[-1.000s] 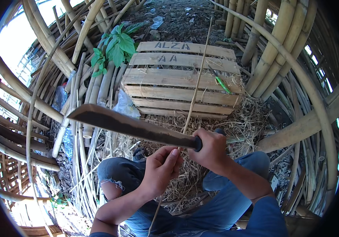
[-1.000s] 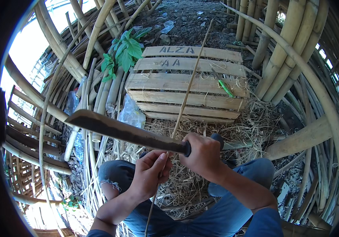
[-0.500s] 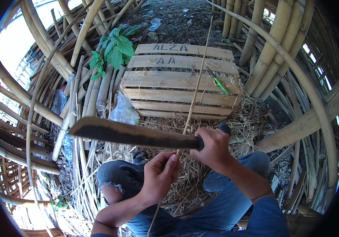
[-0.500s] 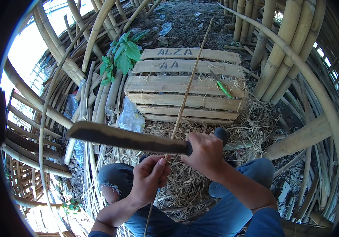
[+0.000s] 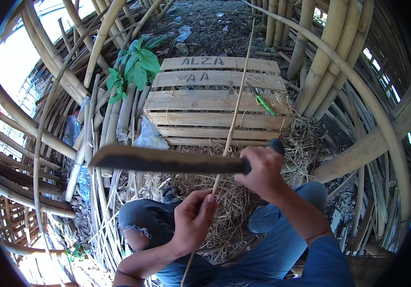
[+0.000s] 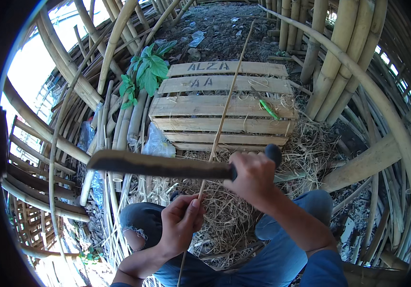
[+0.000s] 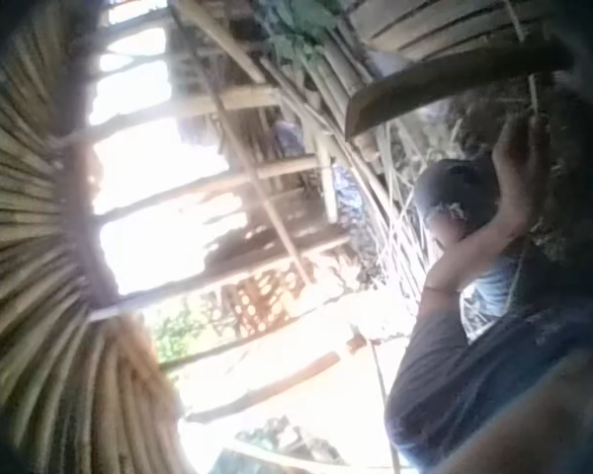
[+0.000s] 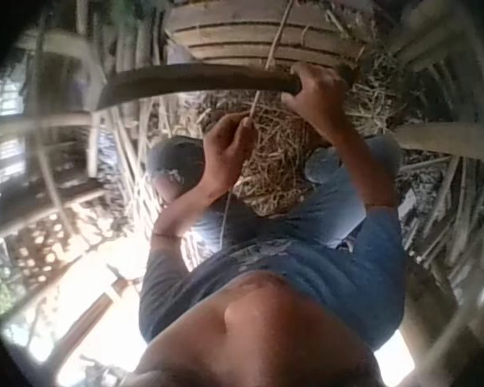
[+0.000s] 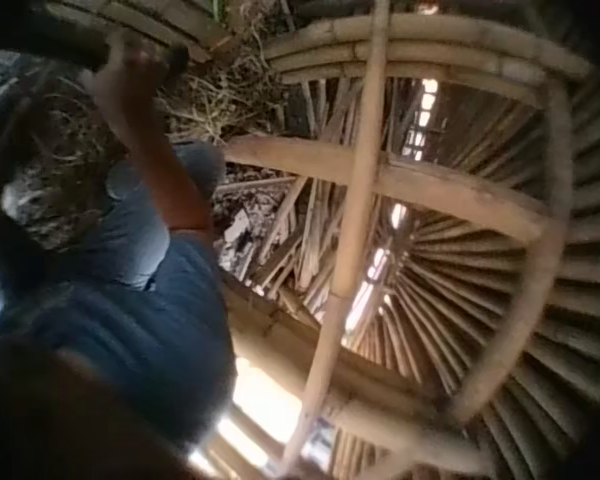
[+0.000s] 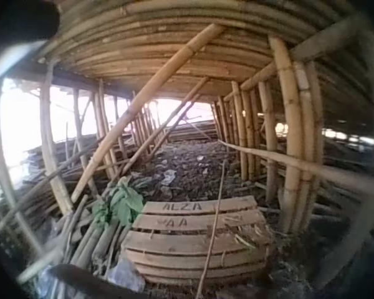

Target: Shaving and sharpening a long wooden stick using a large machete.

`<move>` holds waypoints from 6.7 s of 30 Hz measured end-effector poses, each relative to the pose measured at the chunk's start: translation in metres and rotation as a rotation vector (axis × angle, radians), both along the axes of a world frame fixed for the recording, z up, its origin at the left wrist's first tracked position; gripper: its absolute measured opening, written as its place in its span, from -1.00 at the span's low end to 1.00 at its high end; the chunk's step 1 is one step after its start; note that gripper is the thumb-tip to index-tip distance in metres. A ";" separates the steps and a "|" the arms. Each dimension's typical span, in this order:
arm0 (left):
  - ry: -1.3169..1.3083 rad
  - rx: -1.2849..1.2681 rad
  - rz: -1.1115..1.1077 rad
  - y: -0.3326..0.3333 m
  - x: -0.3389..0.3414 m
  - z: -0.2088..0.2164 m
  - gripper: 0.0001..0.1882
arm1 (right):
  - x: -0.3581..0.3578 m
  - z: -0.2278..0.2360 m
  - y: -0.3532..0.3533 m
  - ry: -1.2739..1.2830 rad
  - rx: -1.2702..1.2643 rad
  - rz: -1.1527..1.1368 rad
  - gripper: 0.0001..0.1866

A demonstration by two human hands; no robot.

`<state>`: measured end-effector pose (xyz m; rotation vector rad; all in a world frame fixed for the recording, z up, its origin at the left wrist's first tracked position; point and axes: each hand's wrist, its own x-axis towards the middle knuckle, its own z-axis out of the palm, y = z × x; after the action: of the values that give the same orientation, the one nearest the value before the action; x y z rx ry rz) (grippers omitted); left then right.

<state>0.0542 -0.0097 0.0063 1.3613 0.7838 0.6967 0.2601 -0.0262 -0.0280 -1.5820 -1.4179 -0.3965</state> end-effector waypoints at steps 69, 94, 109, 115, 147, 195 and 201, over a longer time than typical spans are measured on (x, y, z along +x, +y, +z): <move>-0.036 -0.105 0.054 -0.023 -0.020 -0.013 -0.80 | 0.013 -0.006 0.016 0.164 -0.002 -0.057 -0.80; -0.004 0.024 0.147 -0.039 -0.034 -0.028 -0.82 | 0.005 -0.008 0.010 0.084 0.004 -0.032 -0.82; -0.034 0.022 0.138 -0.056 -0.046 -0.034 -0.79 | 0.018 -0.003 0.016 0.024 0.038 -0.021 -0.83; 0.010 -0.030 0.139 -0.060 -0.052 -0.040 -0.80 | 0.014 -0.018 0.016 0.127 0.027 -0.104 -0.84; 0.208 0.313 0.181 -0.076 -0.077 -0.061 -0.82 | 0.031 -0.016 0.043 0.050 0.056 -0.073 -0.88; 0.449 0.455 0.315 -0.134 -0.120 -0.082 -0.86 | 0.071 -0.023 0.066 0.162 -0.094 -0.220 -0.87; 0.493 0.445 0.280 -0.134 -0.123 -0.077 -0.87 | 0.052 -0.035 0.043 0.076 -0.110 -0.146 -0.86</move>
<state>-0.0688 -0.1435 -0.0702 1.8868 1.2820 0.7945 0.3124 0.0170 -0.0632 -1.7779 -1.2895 -0.3458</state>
